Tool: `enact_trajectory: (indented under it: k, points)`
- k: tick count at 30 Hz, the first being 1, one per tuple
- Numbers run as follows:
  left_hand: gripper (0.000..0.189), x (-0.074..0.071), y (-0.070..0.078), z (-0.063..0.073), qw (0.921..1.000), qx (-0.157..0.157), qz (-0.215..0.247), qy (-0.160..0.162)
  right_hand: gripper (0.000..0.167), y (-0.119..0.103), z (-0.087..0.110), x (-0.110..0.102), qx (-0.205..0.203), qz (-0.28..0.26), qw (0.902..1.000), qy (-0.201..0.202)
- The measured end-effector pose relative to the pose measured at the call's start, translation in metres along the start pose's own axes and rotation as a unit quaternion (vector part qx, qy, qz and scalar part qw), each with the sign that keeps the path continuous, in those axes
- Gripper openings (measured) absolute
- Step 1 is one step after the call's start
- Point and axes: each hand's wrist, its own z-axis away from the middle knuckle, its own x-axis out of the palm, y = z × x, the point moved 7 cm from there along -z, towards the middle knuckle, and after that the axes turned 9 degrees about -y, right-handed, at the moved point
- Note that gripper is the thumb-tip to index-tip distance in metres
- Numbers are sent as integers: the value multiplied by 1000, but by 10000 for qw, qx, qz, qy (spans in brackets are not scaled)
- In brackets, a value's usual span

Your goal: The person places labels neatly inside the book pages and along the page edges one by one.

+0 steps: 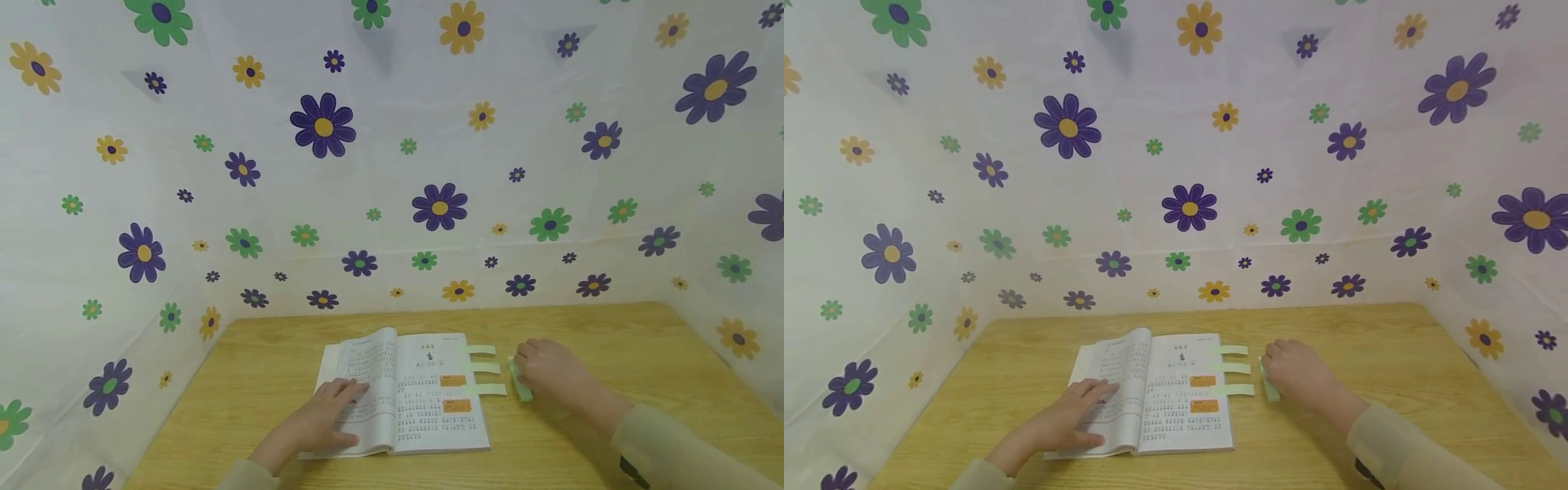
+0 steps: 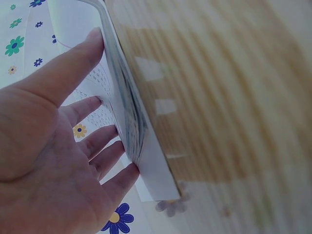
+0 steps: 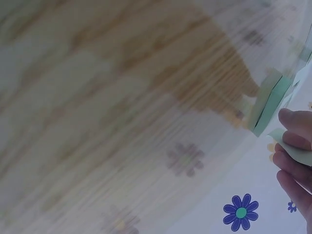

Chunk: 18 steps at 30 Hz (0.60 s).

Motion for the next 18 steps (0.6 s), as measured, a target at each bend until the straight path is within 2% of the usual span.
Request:
enact_trajectory:
  k: [9,18]
  points:
    - [86,-2,2,1,10000,41,64,47,26,-5,-1,-5,-163,136,9994,270]
    - [86,-1,0,0,10000,-13,56,31,27,-9,0,-7,-184,132,9992,323]
